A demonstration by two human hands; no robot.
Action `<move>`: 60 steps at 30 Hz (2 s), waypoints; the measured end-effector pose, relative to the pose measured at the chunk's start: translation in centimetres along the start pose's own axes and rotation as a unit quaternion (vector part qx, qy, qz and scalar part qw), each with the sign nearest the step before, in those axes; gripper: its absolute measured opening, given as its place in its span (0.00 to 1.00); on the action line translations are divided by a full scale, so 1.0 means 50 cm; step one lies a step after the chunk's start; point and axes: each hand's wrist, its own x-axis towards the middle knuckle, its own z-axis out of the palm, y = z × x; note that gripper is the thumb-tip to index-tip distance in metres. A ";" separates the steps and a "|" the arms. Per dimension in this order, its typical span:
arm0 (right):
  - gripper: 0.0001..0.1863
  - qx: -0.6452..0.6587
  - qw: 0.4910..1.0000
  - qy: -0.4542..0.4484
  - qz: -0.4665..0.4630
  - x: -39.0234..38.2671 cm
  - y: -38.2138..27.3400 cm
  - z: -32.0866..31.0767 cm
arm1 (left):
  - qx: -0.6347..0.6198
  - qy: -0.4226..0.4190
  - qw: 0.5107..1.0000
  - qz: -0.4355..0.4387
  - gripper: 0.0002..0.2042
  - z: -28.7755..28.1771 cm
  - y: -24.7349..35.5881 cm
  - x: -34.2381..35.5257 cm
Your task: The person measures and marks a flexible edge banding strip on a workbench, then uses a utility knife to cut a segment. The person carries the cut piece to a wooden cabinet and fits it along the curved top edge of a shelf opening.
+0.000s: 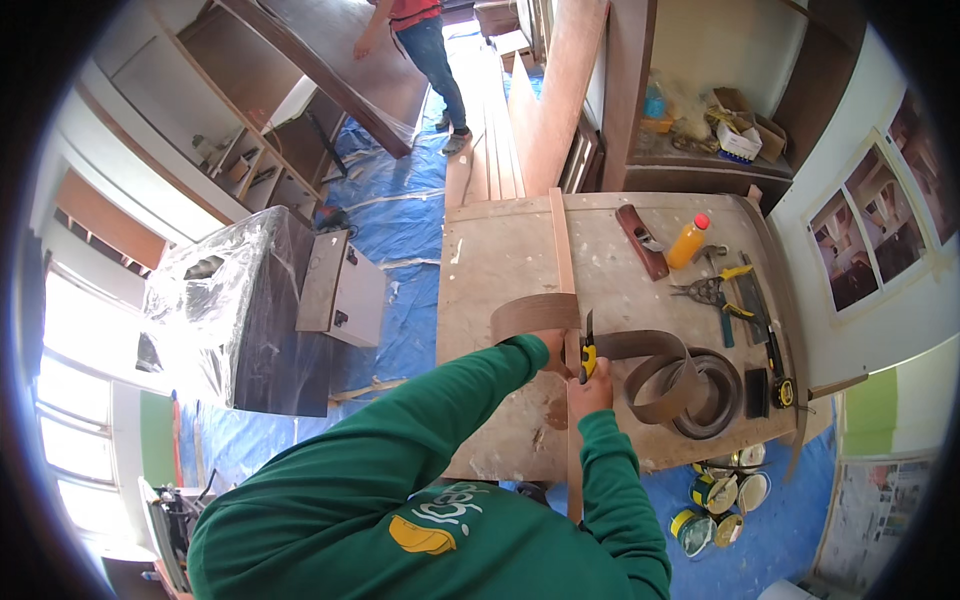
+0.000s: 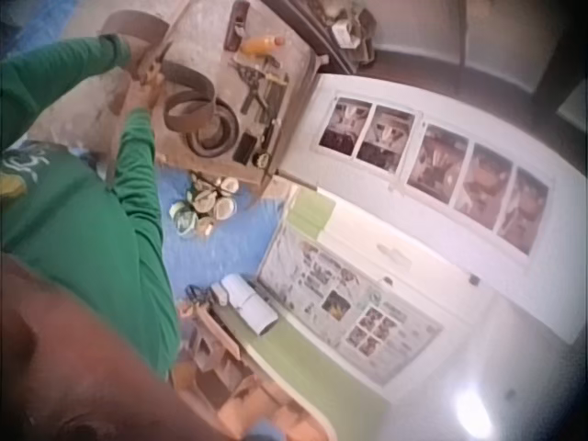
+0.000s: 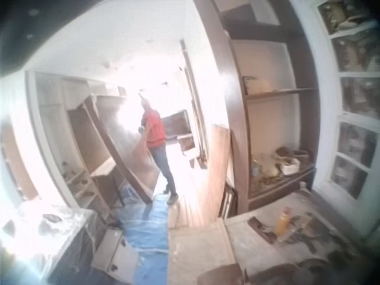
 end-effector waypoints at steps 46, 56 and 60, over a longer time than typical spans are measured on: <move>0.17 0.042 0.995 -0.070 0.062 -0.033 0.002 -0.061 | 0.078 0.022 0.994 -0.078 0.79 -0.014 0.025 -0.003; 0.20 0.005 0.990 -0.121 0.071 -0.005 -0.003 -0.053 | 0.085 0.018 0.993 -0.076 0.79 -0.017 0.028 -0.002; 0.23 -0.014 0.990 -0.119 0.070 0.001 -0.011 -0.049 | 0.082 0.020 0.993 -0.078 0.80 -0.017 0.029 -0.003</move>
